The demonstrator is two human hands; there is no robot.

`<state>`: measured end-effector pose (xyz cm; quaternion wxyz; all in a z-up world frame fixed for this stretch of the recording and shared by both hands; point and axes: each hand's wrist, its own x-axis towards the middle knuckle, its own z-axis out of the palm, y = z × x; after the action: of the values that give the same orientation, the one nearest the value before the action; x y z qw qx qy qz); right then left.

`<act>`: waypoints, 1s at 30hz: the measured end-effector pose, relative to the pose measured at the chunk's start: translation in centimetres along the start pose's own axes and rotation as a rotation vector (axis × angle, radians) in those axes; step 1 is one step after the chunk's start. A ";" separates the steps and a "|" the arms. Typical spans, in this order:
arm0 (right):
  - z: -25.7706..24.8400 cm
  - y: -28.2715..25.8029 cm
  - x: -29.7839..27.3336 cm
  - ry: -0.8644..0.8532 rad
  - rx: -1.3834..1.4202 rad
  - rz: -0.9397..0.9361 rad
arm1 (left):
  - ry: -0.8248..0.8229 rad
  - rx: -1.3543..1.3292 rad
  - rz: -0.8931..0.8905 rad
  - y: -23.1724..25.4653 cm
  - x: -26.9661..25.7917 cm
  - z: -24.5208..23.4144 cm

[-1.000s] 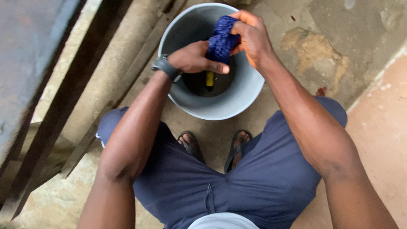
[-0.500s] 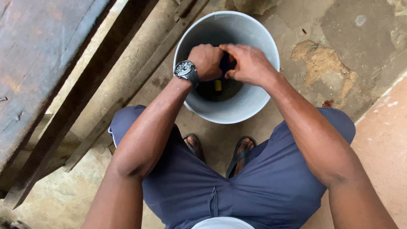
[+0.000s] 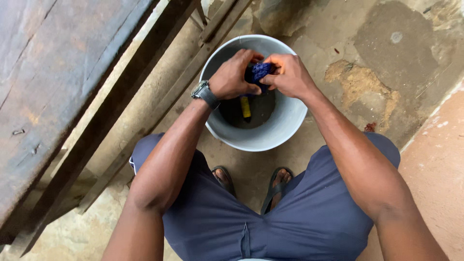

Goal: The person wipes a long wooden plank with a cloth, then rinses and wrings out the cloth in a bucket of water before continuing to wipe the plank.

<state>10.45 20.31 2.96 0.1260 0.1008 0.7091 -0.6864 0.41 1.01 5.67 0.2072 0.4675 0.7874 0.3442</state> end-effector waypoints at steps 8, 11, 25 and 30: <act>-1.7 0.9 0.2 -0.079 0.441 -0.100 | -0.158 -0.099 -0.226 -0.2 0.7 0.2; -1.8 1.5 0.3 -0.023 0.475 -0.132 | -0.174 -0.173 -0.302 0.0 0.9 -0.2; -2.6 1.1 0.6 0.034 -0.239 -0.148 | -0.221 -0.364 -0.461 -4.1 0.8 -0.2; -0.8 -1.1 -0.9 0.064 -0.641 -0.143 | -0.179 0.208 -0.434 -2.5 0.5 0.0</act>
<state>10.92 21.10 4.35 0.0806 0.0277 0.8978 -0.4320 -1.30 0.70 3.86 0.2960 0.3350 0.8790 0.1658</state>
